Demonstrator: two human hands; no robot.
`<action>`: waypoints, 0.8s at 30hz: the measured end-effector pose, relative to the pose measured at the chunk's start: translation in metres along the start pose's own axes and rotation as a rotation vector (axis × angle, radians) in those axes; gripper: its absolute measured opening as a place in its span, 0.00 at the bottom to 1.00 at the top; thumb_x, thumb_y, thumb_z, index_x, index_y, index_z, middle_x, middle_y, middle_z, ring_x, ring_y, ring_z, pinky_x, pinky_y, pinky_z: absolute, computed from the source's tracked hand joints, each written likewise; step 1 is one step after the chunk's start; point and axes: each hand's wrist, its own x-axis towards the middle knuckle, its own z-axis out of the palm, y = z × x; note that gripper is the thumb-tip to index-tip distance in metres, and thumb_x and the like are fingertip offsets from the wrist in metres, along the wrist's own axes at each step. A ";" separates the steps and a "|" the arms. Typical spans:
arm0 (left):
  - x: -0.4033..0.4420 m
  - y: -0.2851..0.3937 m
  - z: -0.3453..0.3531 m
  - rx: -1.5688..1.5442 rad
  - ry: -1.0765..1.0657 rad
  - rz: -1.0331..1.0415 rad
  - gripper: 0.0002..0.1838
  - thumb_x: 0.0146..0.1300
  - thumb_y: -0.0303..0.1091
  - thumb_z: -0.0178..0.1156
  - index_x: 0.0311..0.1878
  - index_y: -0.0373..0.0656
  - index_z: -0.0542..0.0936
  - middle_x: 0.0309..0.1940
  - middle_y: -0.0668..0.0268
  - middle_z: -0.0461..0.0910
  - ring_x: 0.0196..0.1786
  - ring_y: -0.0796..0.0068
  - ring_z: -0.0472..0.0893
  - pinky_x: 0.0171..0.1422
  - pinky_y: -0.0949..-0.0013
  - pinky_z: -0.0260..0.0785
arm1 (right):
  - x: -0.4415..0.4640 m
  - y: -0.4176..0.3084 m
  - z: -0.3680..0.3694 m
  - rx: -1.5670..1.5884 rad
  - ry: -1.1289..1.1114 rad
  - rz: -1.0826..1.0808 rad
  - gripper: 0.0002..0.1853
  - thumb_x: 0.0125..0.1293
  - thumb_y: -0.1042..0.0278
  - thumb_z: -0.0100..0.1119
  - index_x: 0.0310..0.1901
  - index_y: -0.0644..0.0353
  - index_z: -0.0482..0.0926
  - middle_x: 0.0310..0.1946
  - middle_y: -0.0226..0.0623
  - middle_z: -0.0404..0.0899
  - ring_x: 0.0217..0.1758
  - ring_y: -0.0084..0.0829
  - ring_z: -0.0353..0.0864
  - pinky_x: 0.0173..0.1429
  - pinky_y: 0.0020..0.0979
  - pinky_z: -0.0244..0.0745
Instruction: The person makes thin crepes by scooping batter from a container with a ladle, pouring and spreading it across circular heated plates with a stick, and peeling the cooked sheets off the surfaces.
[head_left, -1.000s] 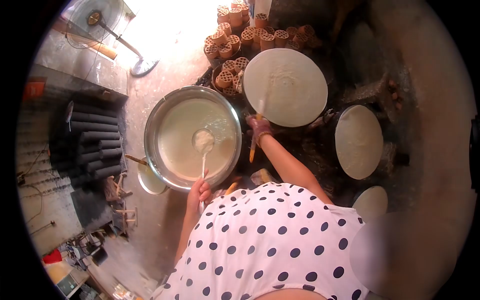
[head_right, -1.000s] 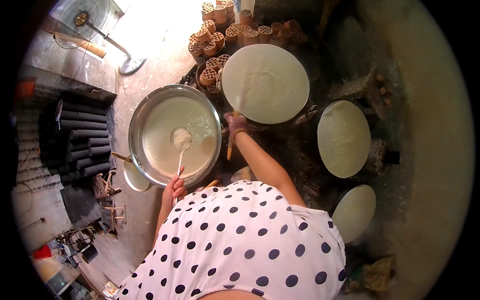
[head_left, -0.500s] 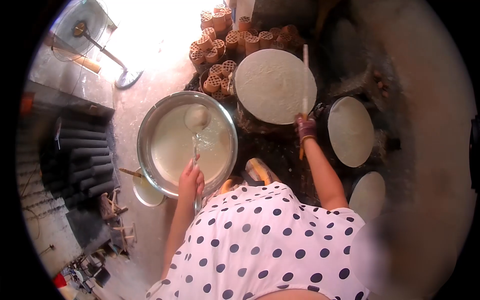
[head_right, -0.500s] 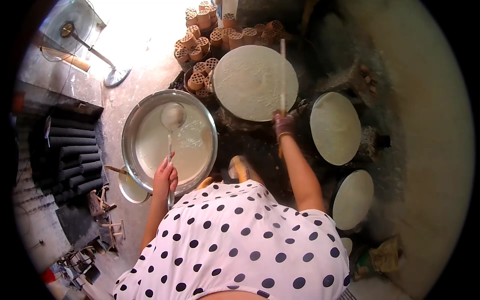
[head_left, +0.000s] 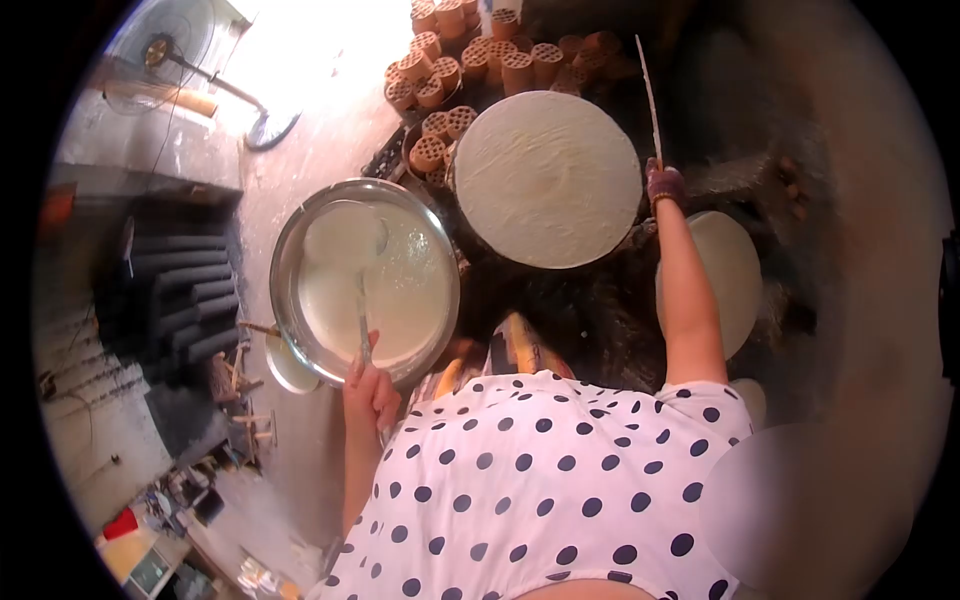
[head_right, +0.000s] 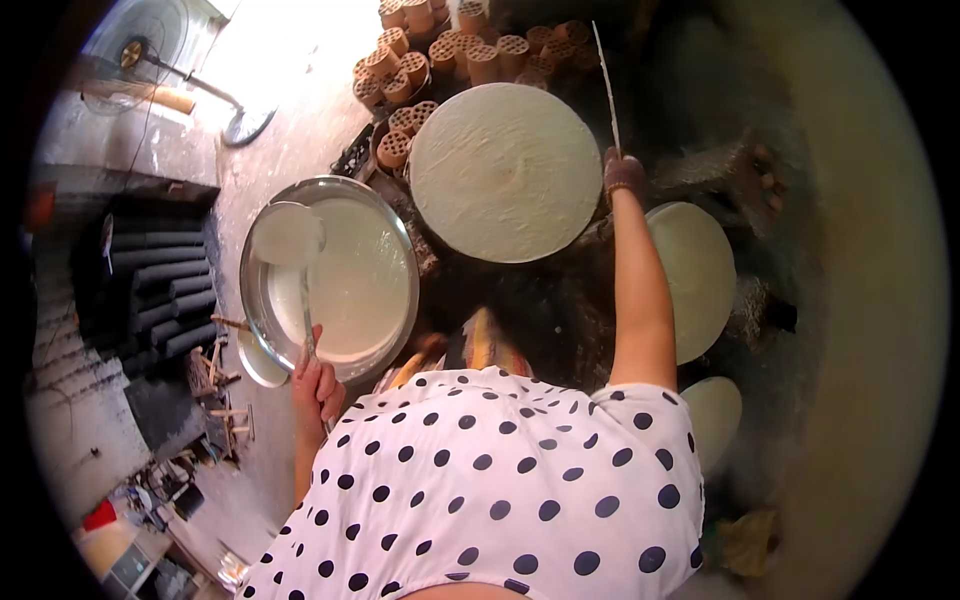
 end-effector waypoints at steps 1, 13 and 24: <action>-0.009 0.002 0.010 0.337 0.159 0.059 0.24 0.73 0.31 0.38 0.70 0.42 0.56 0.14 0.77 0.56 0.08 0.87 0.55 0.09 0.80 0.46 | 0.014 -0.002 0.007 -0.061 -0.044 -0.032 0.27 0.64 0.43 0.51 0.47 0.63 0.80 0.49 0.53 0.78 0.55 0.50 0.76 0.58 0.42 0.71; 0.013 -0.041 -0.022 -0.122 0.180 -0.074 0.22 0.74 0.35 0.40 0.69 0.45 0.60 0.15 0.79 0.58 0.10 0.90 0.56 0.11 0.81 0.51 | 0.070 -0.021 0.037 0.173 -0.151 0.063 0.17 0.61 0.53 0.60 0.46 0.53 0.83 0.45 0.43 0.82 0.51 0.41 0.81 0.53 0.37 0.75; 0.018 -0.042 -0.024 -0.192 0.166 -0.075 0.22 0.74 0.36 0.39 0.69 0.47 0.59 0.16 0.79 0.58 0.11 0.91 0.57 0.13 0.82 0.53 | 0.098 -0.012 0.062 0.203 -0.218 -0.105 0.18 0.52 0.67 0.69 0.48 0.51 0.83 0.45 0.35 0.83 0.48 0.29 0.82 0.54 0.32 0.75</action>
